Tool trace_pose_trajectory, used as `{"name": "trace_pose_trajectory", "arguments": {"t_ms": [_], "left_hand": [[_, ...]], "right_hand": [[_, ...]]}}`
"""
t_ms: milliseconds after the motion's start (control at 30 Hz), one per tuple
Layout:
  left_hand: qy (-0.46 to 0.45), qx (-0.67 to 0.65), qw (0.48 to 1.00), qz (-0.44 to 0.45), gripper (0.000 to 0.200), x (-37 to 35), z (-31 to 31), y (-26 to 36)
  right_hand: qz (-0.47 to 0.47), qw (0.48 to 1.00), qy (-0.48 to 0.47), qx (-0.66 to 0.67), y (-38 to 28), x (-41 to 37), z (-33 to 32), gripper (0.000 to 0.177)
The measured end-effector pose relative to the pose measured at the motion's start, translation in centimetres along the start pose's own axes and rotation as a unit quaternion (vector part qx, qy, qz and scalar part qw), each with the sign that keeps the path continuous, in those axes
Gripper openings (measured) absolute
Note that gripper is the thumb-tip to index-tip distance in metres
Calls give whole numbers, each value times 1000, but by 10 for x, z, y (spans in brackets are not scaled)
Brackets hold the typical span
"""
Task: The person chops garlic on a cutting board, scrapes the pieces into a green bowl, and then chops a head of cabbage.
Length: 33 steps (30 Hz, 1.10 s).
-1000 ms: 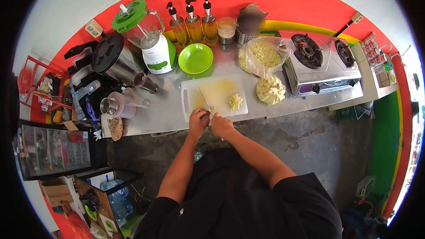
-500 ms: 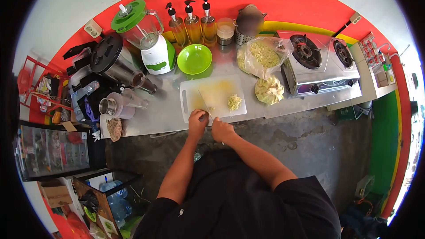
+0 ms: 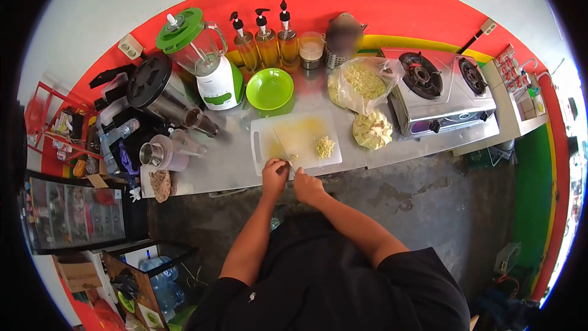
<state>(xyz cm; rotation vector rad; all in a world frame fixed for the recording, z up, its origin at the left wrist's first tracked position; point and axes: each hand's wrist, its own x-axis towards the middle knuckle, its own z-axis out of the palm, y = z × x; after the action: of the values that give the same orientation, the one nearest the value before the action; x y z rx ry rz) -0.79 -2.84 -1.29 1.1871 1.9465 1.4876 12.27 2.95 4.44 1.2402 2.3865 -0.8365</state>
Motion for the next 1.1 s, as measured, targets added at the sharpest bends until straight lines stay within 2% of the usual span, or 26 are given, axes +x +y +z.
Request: {"name": "trace_pose_trajectory", "arguments": {"t_ms": [200,433,600,833,933,1100], "left_hand": [[8,17,1000,18,12,4,-5,12],[14,4,1000,12,16,2,0,3],[7,-13,1000,9,11,-2,-1,4],[40,16,998,55,11,-9,1,3],[32,-2,998,48,12,-9,0,1],[24,3,1000,17,13,-6,0,3]], "right_hand": [[3,1000,-15,0,-3,21,-14,36],[4,1000,-8,-26,-2,-1,-2,33],[2,999,-16,-28,-2,22,-11,42],[16,1000,-21,0,1,-6,2,38],[3,1000,10,4,-3,4,-3,37],[2,999,-34,-7,-5,2,-12,36]]}}
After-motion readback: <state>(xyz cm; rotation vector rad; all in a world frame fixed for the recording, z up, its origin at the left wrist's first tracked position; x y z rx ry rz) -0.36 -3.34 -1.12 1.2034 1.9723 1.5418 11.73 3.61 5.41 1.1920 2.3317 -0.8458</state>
